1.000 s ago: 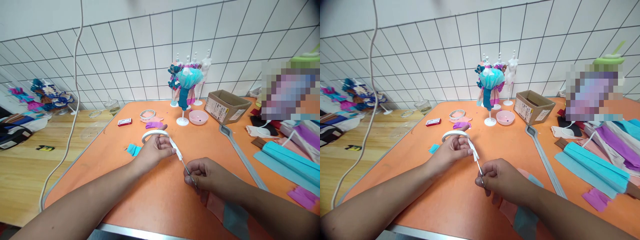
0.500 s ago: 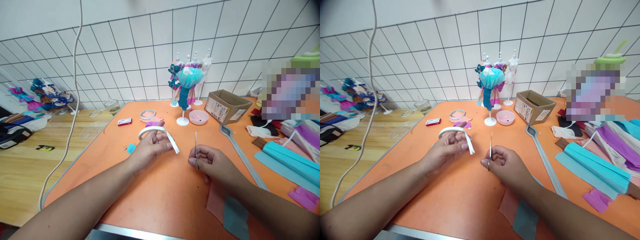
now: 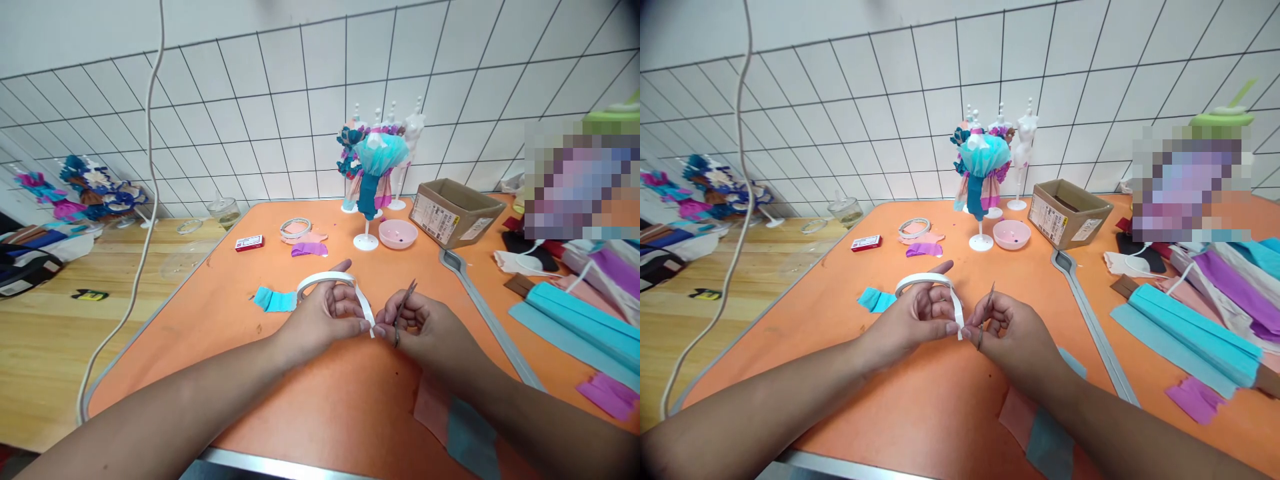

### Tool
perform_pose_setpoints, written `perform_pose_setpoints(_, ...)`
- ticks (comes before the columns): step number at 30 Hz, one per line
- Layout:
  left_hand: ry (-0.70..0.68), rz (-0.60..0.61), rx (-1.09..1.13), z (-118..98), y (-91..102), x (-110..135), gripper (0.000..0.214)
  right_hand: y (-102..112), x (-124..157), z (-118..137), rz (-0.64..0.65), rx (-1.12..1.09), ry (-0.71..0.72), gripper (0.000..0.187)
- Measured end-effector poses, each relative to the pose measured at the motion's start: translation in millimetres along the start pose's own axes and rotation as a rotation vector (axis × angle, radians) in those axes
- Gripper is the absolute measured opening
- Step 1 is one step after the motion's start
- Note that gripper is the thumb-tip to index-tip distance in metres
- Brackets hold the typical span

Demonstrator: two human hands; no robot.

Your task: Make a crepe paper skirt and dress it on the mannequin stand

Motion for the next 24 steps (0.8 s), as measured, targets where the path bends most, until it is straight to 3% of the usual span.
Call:
perform_pose_setpoints(8, 0.004, -0.008, -0.024, -3.7, -0.8, 2.2, 0.111, 2.6, 0.7, 0.4, -0.014, 0.124, 0.038, 0.019)
perform_pose_setpoints(17, 0.097, 0.079, 0.074, -2.4, -6.1, 5.9, 0.112, 12.5, -2.3, -1.5, -0.088, 0.302, 0.08, 0.014)
perform_pose_setpoints(22, -0.009, -0.06, 0.06, -8.8, 7.5, 1.5, 0.104, 19.1, -0.8, 6.8, -0.188, 0.188, 0.08, 0.025)
perform_pose_setpoints(24, -0.069, -0.133, 0.023, -13.5, 13.9, 0.4, 0.1, 14.2, 0.2, 8.2, -0.087, 0.065, 0.048, 0.027)
Point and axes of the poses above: each hand's wrist, its own x-axis away from the middle knuckle, its own y-axis out of the back of the hand, z = x × y, the point moved 5 cm from there along -x, towards the middle knuckle, and after that the axes turned 8 degrees about y, right-handed, at the moved point
